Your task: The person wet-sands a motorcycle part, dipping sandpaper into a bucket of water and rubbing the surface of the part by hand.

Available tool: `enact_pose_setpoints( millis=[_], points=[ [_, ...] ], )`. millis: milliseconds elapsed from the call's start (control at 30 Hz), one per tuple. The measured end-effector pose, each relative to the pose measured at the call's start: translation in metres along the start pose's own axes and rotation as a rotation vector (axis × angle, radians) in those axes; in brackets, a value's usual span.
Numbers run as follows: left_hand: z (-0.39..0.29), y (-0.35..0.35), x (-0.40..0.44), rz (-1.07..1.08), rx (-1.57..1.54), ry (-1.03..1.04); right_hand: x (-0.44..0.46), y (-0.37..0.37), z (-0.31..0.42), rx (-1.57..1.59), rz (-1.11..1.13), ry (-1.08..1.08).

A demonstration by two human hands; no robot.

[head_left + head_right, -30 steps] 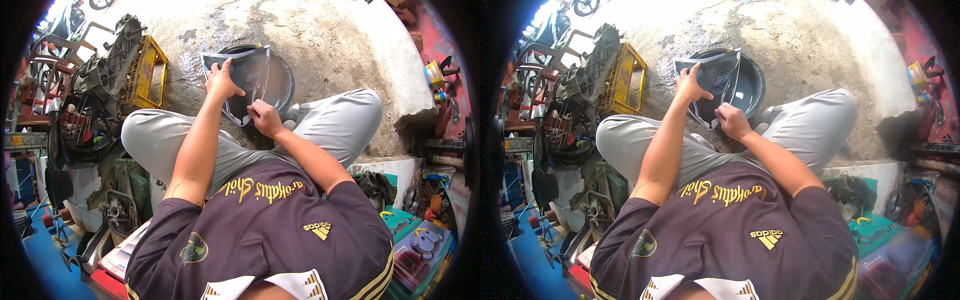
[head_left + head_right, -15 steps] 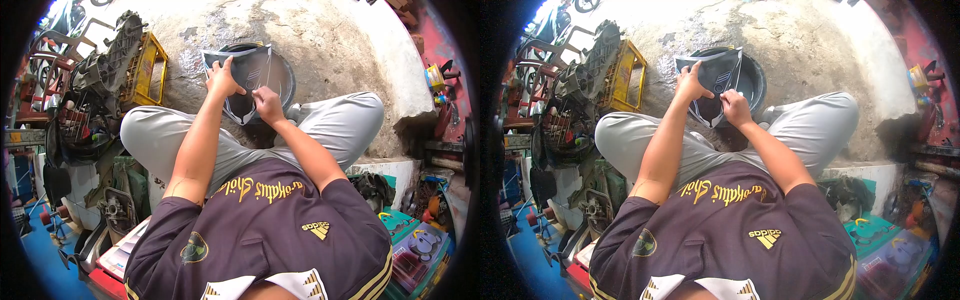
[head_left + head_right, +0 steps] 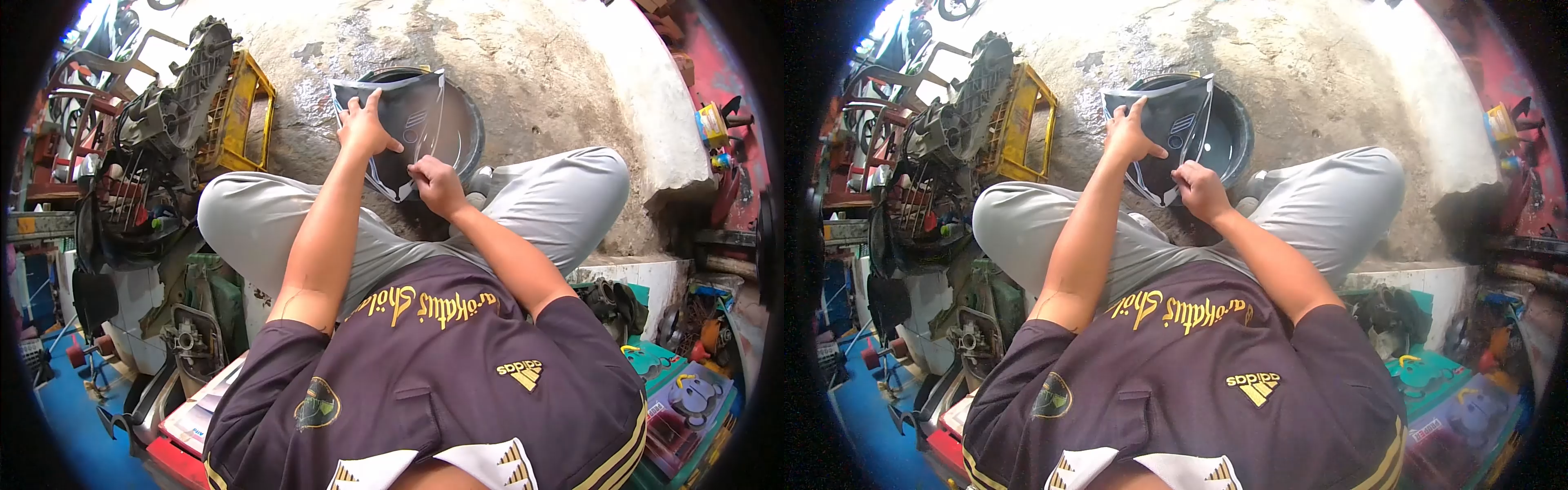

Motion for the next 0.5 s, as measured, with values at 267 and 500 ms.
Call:
enact_pose_setpoints(
  millis=[267,500],
  points=[
    [0.001,0.001,-0.001,-0.024,-0.015,0.014,0.008,-0.002,0.003,-0.016,-0.062,0.02],
    [-0.001,-0.001,-0.001,-0.01,-0.011,-0.01,0.022,-0.003,-0.011,-0.027,-0.126,-0.035]
  ],
)
Point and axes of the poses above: each hand's wrist, its own x-axis towards the middle knuckle, its own y-axis out of the palm, z = x × y, the point moved 1 cm from there along x, towards the middle knuckle, and after that the axes turned 11 degrees about x, right-handed, at the moved point
